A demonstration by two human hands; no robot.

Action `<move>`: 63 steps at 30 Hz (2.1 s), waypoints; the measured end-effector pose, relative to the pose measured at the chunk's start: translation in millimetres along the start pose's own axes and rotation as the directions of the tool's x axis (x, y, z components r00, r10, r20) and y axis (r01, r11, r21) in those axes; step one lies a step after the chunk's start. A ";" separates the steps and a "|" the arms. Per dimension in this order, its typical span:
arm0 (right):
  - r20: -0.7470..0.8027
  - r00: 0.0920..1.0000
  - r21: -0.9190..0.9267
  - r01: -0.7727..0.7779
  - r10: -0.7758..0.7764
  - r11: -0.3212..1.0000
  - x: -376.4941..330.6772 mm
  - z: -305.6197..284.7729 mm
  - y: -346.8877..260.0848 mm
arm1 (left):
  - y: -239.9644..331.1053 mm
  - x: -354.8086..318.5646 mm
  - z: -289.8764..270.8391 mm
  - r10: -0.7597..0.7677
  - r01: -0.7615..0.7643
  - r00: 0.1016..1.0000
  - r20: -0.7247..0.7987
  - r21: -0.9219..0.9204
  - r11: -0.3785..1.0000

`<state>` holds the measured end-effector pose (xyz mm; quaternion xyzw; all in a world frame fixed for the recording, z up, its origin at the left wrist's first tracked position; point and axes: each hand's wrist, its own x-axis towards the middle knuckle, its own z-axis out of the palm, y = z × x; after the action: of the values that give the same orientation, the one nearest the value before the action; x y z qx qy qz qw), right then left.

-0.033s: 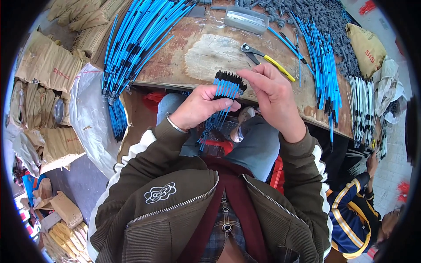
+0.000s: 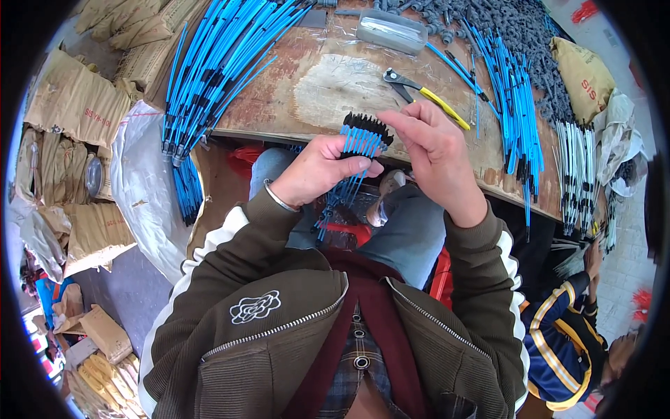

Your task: The person assembles blue plastic parts and metal components at a workbench using pliers to crimp or cut the metal.

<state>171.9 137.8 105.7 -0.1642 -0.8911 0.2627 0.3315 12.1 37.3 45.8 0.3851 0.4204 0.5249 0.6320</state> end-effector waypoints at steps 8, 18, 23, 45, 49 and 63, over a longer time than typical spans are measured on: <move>0.002 1.000 0.053 0.023 -0.023 0.998 4.5 0.1 0.6 | -0.9 -0.8 -1.6 0.015 -0.015 1.000 0.010 0.007 1.000; 0.082 0.996 0.035 0.040 -0.042 0.999 7.0 -0.7 -9.7 | -3.3 -0.6 -1.4 0.037 -0.037 0.999 -0.005 -0.003 0.999; -0.256 0.960 0.502 0.029 0.116 0.864 16.3 14.7 -21.5 | -10.4 0.1 -3.9 0.026 -0.026 1.000 -0.017 0.000 1.000; -0.130 0.989 -0.655 -0.033 -0.069 0.755 133.8 10.6 151.7 | 4.5 -4.8 -8.4 0.330 -0.348 0.937 0.116 0.233 0.908; -0.156 0.957 0.134 -0.223 0.243 0.966 83.3 -22.8 50.1 | 5.0 -7.2 -6.0 0.356 -0.365 0.931 0.086 0.291 0.884; -0.238 0.964 -0.092 -0.144 0.119 0.985 -23.8 -20.6 -37.9 | -2.4 -8.6 3.9 0.347 -0.341 0.937 0.022 0.262 0.903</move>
<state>198.7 103.4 128.8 -0.2704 -0.8464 0.2143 0.4057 15.7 28.3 46.1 0.5268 0.4193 0.5727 0.4677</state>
